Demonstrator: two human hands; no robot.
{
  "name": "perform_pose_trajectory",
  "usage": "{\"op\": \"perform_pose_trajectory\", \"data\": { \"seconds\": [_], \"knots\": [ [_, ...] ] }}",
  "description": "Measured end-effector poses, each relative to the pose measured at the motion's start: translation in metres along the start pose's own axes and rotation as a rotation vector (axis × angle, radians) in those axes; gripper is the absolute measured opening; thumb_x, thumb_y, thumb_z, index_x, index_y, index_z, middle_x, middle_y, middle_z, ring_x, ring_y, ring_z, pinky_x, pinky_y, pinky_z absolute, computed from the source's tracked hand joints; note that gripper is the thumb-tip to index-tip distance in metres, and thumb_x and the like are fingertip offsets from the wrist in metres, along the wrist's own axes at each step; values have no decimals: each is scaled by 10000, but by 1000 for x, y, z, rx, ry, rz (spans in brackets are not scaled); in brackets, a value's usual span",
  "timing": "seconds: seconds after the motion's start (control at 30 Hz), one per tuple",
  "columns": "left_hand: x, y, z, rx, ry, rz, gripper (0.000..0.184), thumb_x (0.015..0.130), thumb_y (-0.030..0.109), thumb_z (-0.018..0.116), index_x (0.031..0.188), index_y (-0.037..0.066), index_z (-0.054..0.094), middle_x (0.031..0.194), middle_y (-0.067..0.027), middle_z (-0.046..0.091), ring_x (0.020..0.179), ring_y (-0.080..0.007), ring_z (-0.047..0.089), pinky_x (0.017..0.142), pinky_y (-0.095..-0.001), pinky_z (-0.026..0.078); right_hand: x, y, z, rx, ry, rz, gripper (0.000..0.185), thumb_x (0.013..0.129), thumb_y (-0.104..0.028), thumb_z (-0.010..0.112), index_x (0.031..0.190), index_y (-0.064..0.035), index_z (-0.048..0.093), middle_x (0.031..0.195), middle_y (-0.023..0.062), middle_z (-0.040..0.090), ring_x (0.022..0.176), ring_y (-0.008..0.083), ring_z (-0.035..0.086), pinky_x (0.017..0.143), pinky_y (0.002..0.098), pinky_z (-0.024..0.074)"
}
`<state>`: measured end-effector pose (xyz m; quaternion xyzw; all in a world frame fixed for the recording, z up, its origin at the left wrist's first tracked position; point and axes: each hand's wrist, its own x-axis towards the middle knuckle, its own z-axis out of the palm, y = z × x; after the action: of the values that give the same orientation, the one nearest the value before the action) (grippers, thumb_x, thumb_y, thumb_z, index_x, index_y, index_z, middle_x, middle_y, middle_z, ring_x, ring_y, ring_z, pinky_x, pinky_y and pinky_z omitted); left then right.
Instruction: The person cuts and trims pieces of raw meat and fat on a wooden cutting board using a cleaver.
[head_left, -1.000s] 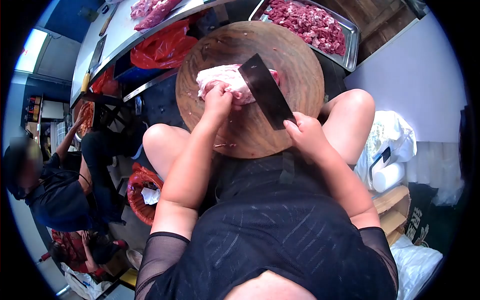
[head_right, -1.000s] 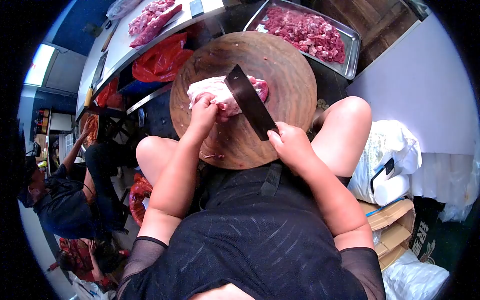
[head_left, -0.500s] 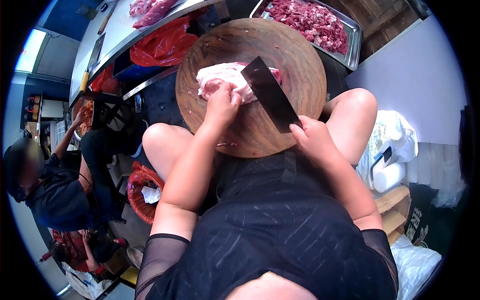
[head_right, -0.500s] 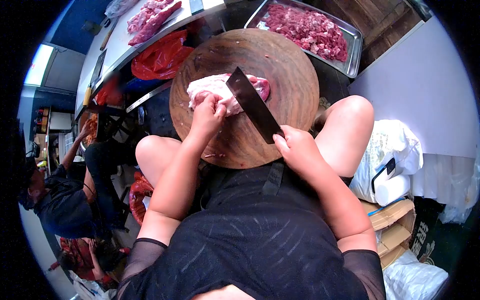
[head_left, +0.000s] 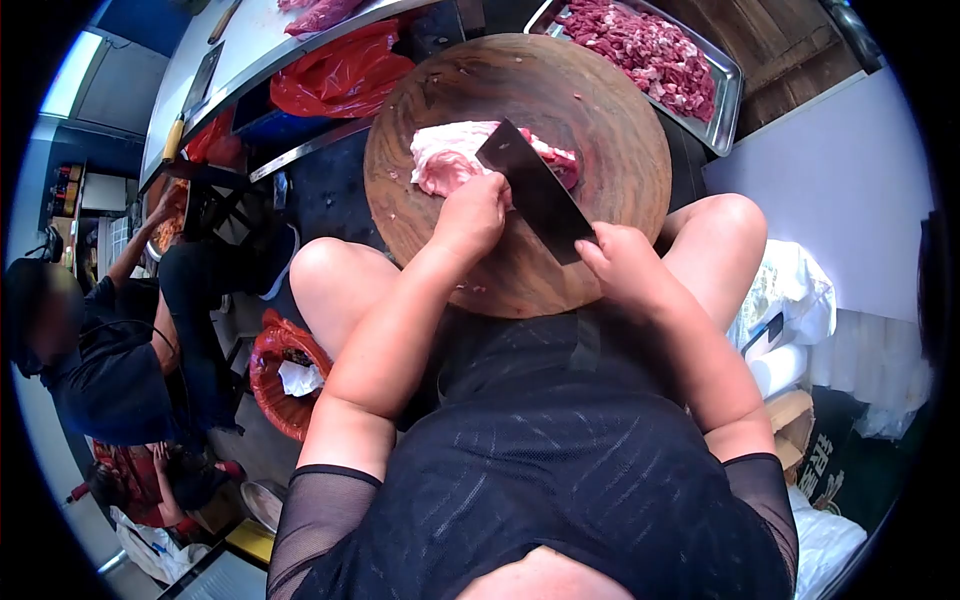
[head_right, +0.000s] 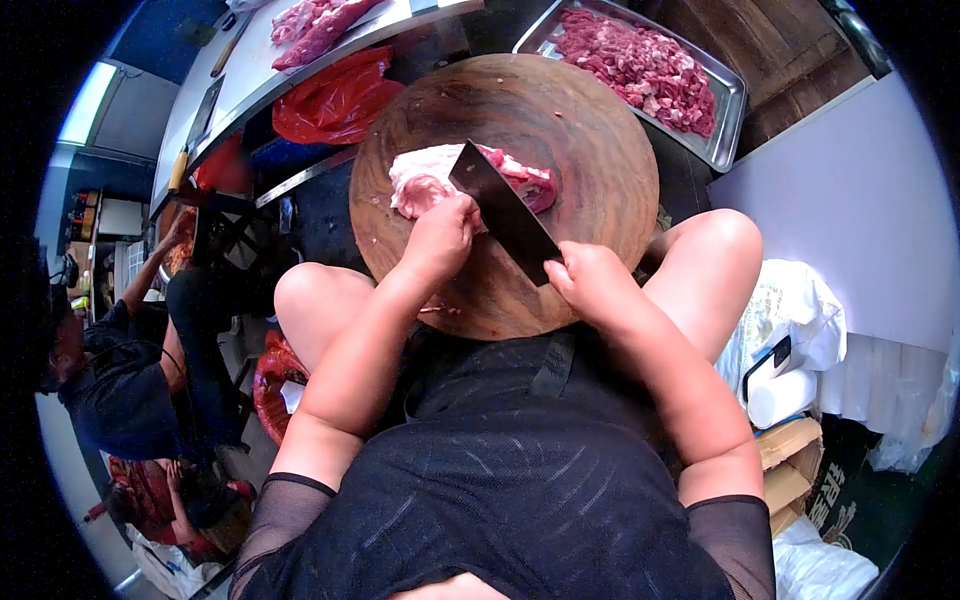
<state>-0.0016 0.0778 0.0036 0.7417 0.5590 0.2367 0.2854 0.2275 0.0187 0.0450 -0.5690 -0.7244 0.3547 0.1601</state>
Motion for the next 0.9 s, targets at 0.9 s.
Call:
{"op": "perform_pose_trajectory", "data": {
  "seconds": [0.9],
  "knots": [
    [-19,-27,15,-491,13,59,158,837,-35,412,794,46,541,725,-29,581,682,-142,562,642,-275,481,-4,-3,17,351,-40,196,255,904,-221,603,878,32,583,591,134,575,515,194,578,518,355,466]
  ]
}}
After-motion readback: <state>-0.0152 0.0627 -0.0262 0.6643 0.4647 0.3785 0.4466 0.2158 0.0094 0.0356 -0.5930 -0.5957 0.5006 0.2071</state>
